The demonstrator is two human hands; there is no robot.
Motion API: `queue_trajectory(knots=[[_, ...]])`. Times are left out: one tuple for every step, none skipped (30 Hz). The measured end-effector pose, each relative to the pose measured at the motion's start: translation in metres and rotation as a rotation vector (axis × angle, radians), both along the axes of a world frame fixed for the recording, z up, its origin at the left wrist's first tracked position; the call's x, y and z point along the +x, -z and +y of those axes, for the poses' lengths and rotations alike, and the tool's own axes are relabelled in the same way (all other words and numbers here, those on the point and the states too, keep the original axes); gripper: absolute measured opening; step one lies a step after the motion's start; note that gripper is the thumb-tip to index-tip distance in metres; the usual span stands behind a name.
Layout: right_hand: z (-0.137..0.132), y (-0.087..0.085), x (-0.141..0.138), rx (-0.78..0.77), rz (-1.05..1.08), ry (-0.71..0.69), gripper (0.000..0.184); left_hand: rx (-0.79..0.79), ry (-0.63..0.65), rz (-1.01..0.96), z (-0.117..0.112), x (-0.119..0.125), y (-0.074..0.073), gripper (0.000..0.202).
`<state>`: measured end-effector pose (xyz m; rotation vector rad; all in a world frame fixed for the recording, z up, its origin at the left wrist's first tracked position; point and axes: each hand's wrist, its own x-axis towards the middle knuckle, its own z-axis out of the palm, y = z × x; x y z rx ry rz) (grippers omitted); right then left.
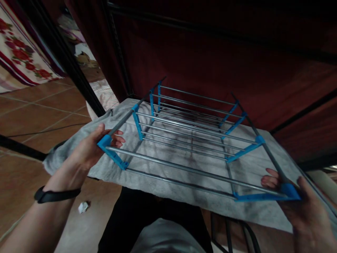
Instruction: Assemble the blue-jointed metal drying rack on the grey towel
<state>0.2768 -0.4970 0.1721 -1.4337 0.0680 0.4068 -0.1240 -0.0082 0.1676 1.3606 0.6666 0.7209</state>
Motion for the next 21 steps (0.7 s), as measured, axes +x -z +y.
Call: queue_trajectory(knots=[[0.001, -0.002, -0.001, 0.006, 0.027, -0.004, 0.059, -0.004, -0.001, 0.027, 0.0, 0.003, 0.0, 0.069], [0.002, -0.003, -0.003, 0.015, 0.04, -0.002, 0.058, -0.008, 0.004, 0.049, 0.0, 0.005, -0.001, 0.07], [0.003, -0.003, -0.005, 0.023, 0.037, 0.006, 0.056, -0.009, 0.015, 0.059, -0.001, 0.008, -0.001, 0.069], [0.004, -0.003, -0.006, 0.029, 0.032, 0.011, 0.054, -0.008, 0.032, 0.061, -0.001, 0.01, -0.001, 0.069], [0.004, -0.001, -0.007, 0.033, 0.027, 0.013, 0.053, -0.007, 0.045, 0.059, -0.002, 0.011, -0.001, 0.068], [0.004, 0.0, -0.008, 0.035, 0.023, 0.013, 0.052, -0.01, 0.051, 0.057, -0.003, 0.012, -0.002, 0.066], [0.004, 0.001, -0.008, 0.032, 0.017, 0.012, 0.051, -0.018, 0.046, 0.061, -0.004, 0.012, -0.002, 0.065], [0.005, 0.002, -0.008, 0.029, 0.011, 0.01, 0.051, -0.028, 0.033, 0.071, -0.005, 0.013, -0.002, 0.064], [0.005, 0.003, -0.008, 0.027, 0.004, 0.009, 0.05, -0.037, 0.016, 0.085, -0.006, 0.013, -0.002, 0.063], [0.005, 0.003, -0.007, 0.027, -0.003, 0.007, 0.049, -0.044, -0.001, 0.099, -0.007, 0.013, -0.003, 0.062], [0.005, 0.004, -0.007, 0.026, -0.013, 0.007, 0.048, -0.049, -0.02, 0.112, -0.008, 0.012, -0.003, 0.062], [0.004, 0.004, -0.007, 0.026, -0.023, 0.008, 0.047, -0.055, -0.039, 0.122, -0.009, 0.012, -0.003, 0.063], [0.004, 0.004, -0.008, 0.025, -0.032, 0.011, 0.046, -0.062, -0.058, 0.13, -0.009, 0.012, -0.003, 0.064], [0.005, 0.004, -0.008, 0.025, -0.034, 0.013, 0.046, -0.066, -0.074, 0.135, -0.01, 0.012, -0.002, 0.066], [0.005, 0.004, -0.008, 0.023, -0.034, 0.018, 0.046, -0.065, -0.077, 0.133, -0.01, 0.012, -0.002, 0.067], [0.005, 0.004, -0.009, 0.023, -0.03, 0.023, 0.046, -0.054, -0.063, 0.122, -0.009, 0.011, -0.001, 0.068], [0.006, 0.004, -0.01, 0.023, -0.027, 0.029, 0.046, -0.036, -0.037, 0.105, -0.008, 0.011, 0.0, 0.068], [0.006, 0.003, -0.01, 0.022, -0.023, 0.033, 0.046, -0.018, -0.014, 0.085, -0.007, 0.011, 0.001, 0.068], [0.007, 0.002, -0.011, 0.021, -0.024, 0.038, 0.045, -0.007, -0.001, 0.075, -0.006, 0.01, 0.002, 0.069], [0.008, 0.002, -0.011, 0.019, -0.028, 0.043, 0.045, -0.005, 0.001, 0.072, -0.005, 0.01, 0.003, 0.069], [0.009, 0.002, -0.012, 0.017, -0.033, 0.047, 0.044, -0.007, -0.003, 0.072, -0.005, 0.01, 0.004, 0.069]])
